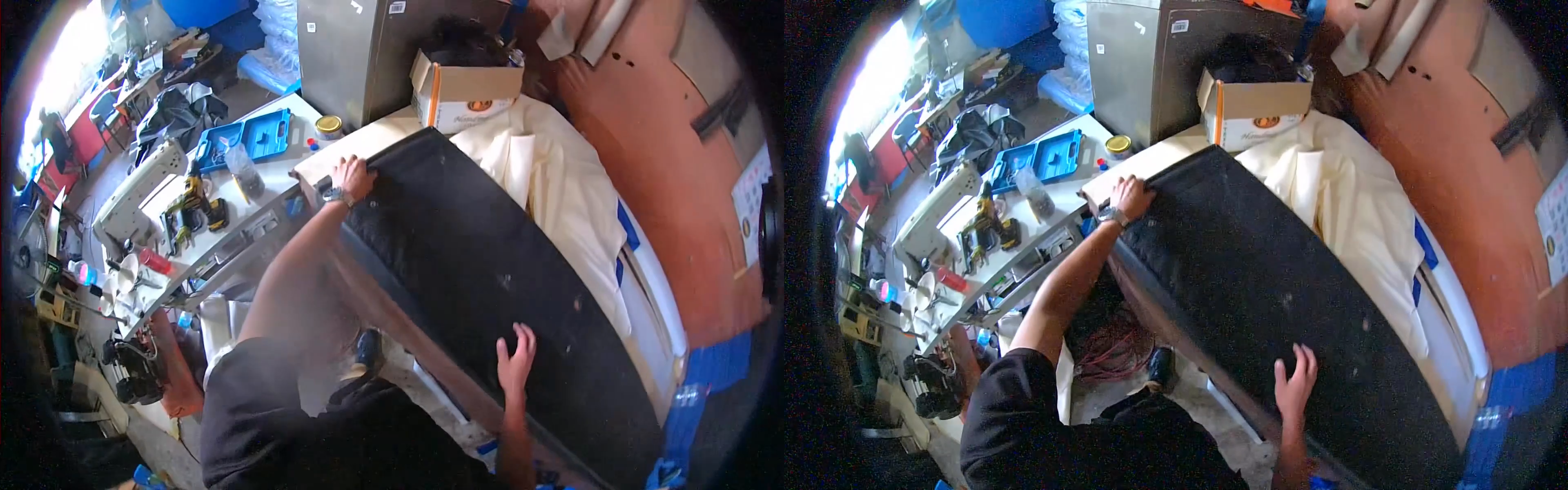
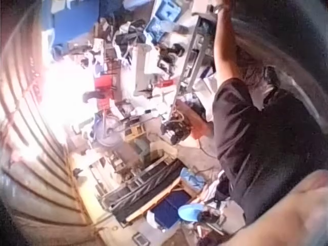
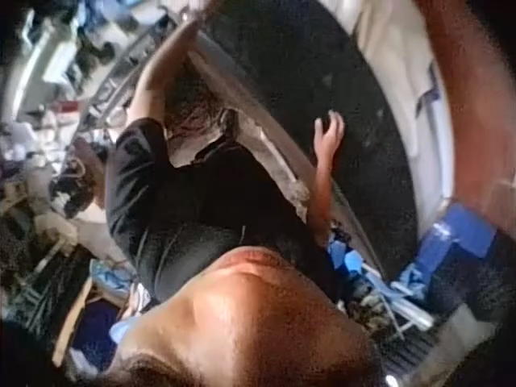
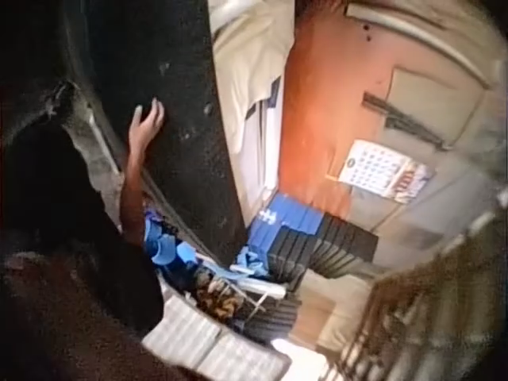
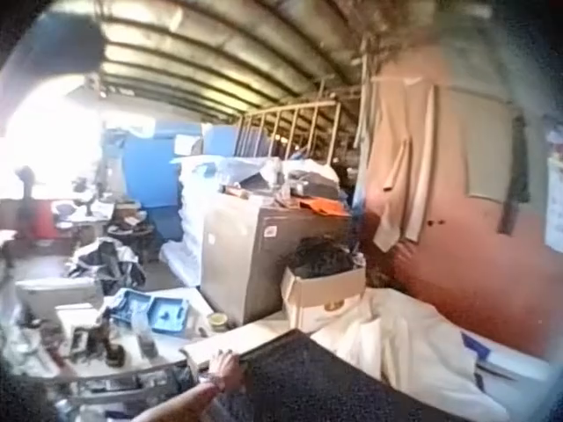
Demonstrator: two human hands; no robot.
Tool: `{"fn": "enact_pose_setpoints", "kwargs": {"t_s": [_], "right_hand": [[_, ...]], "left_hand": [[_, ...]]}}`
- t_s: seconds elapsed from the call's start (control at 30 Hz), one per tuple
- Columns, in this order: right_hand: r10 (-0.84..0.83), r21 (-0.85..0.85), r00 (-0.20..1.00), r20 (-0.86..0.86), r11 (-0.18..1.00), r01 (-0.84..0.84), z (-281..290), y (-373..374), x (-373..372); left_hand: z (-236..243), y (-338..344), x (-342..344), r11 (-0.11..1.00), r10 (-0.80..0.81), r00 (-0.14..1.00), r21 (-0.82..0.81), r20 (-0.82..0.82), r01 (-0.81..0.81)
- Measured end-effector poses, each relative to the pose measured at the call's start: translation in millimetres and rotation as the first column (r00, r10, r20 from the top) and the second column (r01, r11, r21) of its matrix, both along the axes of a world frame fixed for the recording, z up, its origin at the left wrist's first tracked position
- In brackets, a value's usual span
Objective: The recorder is marking a furniture frame with a pencil and then trimming and securing fabric using a utility knife and a hammer.
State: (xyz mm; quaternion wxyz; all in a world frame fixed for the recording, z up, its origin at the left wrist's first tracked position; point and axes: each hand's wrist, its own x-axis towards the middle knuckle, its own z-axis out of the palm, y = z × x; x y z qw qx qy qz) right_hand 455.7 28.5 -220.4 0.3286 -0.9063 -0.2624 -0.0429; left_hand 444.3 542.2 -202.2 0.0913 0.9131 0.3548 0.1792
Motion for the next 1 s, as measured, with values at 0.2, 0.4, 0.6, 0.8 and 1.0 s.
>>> {"fn": "enact_pose_setpoints", "kwargs": {"t_s": [0.2,0.4,0.6,0.8,1.0], "right_hand": [[-0.061,-0.056,0.998,-0.011,0.997,0.061,11,11,3],[-0.072,-0.056,0.997,0.010,0.996,0.073,10,8,6],[-0.123,-0.104,0.991,-0.051,0.988,0.117,10,6,6],[-0.091,-0.076,0.996,-0.005,0.993,0.090,6,6,7],[-0.076,-0.124,0.997,-0.013,0.990,0.074,12,9,6]], "left_hand": [[-13,-4,22,0.978,0.093,0.977,0.166,0.193,-0.126],[-19,-2,29,0.976,0.061,0.989,0.200,0.137,-0.088],[-21,-2,26,0.987,0.019,0.988,0.154,0.151,-0.043],[-13,-5,32,0.984,0.112,0.979,0.115,0.171,-0.133],[-2,-12,39,0.974,0.210,0.978,0.089,0.008,-0.210]]}}
